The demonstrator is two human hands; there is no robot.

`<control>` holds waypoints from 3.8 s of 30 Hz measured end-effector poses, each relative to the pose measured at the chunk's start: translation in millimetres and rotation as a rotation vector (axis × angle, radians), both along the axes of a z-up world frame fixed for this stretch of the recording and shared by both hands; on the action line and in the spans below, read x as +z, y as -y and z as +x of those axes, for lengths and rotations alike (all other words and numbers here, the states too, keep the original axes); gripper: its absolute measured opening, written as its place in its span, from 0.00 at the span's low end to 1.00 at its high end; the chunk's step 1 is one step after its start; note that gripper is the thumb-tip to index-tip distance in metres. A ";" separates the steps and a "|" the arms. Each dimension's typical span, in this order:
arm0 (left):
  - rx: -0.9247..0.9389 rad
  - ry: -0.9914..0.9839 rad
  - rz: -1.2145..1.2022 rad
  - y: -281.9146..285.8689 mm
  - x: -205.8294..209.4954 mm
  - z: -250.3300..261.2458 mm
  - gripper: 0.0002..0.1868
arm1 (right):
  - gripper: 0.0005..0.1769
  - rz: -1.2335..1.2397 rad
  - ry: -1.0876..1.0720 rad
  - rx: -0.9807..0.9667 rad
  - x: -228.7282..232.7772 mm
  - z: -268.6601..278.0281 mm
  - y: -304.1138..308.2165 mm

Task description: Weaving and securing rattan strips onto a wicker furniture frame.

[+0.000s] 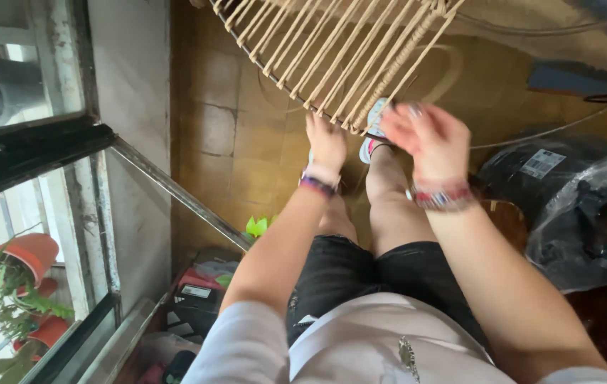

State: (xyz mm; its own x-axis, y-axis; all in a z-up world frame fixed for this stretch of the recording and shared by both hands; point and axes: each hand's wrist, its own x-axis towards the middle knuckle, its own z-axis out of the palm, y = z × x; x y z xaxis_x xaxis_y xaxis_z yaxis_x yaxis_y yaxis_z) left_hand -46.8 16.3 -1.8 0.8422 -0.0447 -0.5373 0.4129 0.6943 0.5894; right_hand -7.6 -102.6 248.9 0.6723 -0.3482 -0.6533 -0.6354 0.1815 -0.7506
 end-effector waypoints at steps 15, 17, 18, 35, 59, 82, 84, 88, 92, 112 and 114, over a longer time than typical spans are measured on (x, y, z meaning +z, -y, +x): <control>-0.581 -0.122 0.844 -32.3 109.9 -69.4 0.12 | 0.22 -0.416 0.256 0.924 85.4 -120.2 45.1; -0.561 -0.287 0.141 -37.3 158.1 -59.9 0.29 | 0.14 -0.751 0.140 1.397 59.2 -120.2 24.3; -0.560 -0.272 0.145 -39.6 159.6 -56.1 0.29 | 0.14 -0.762 0.152 1.392 32.8 -129.9 31.2; -1.126 -0.205 0.612 -39.2 36.3 -80.8 0.22 | 0.21 -0.767 -0.028 1.224 -44.7 -107.4 23.6; -1.335 0.032 1.335 -58.9 149.1 -48.1 0.24 | 0.11 -0.260 0.342 0.668 -1.3 -118.7 25.8; -1.223 0.085 1.252 -62.0 155.8 -57.9 0.24 | 0.16 0.287 0.203 0.500 -36.2 -127.6 43.7; -1.272 0.059 1.350 -53.7 158.1 -57.7 0.20 | 0.17 0.325 0.341 0.525 -1.3 -123.8 37.4; -0.916 -0.113 0.424 -49.0 214.0 -60.5 0.17 | 0.18 -0.886 -0.122 1.765 42.5 -120.0 13.9; -1.160 0.104 1.120 -62.7 183.3 -56.9 0.28 | 0.21 0.079 0.091 0.553 41.3 -108.6 12.1; -0.865 -0.166 0.408 -49.5 176.8 -74.8 0.16 | 0.21 -0.780 -0.237 1.743 24.9 -131.4 24.5; -0.805 -0.198 0.271 -57.4 191.4 -64.5 0.21 | 0.20 -0.723 -0.300 1.688 27.0 -120.4 18.2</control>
State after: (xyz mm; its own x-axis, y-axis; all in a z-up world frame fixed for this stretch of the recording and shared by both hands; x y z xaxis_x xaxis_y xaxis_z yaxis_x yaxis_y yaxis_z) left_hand -111.3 73.7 189.6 0.4997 -0.4356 -0.7487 0.8300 -0.0065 0.5577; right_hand -127.9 -120.8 275.9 0.4645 0.2522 -0.8489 0.1102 -0.9676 -0.2272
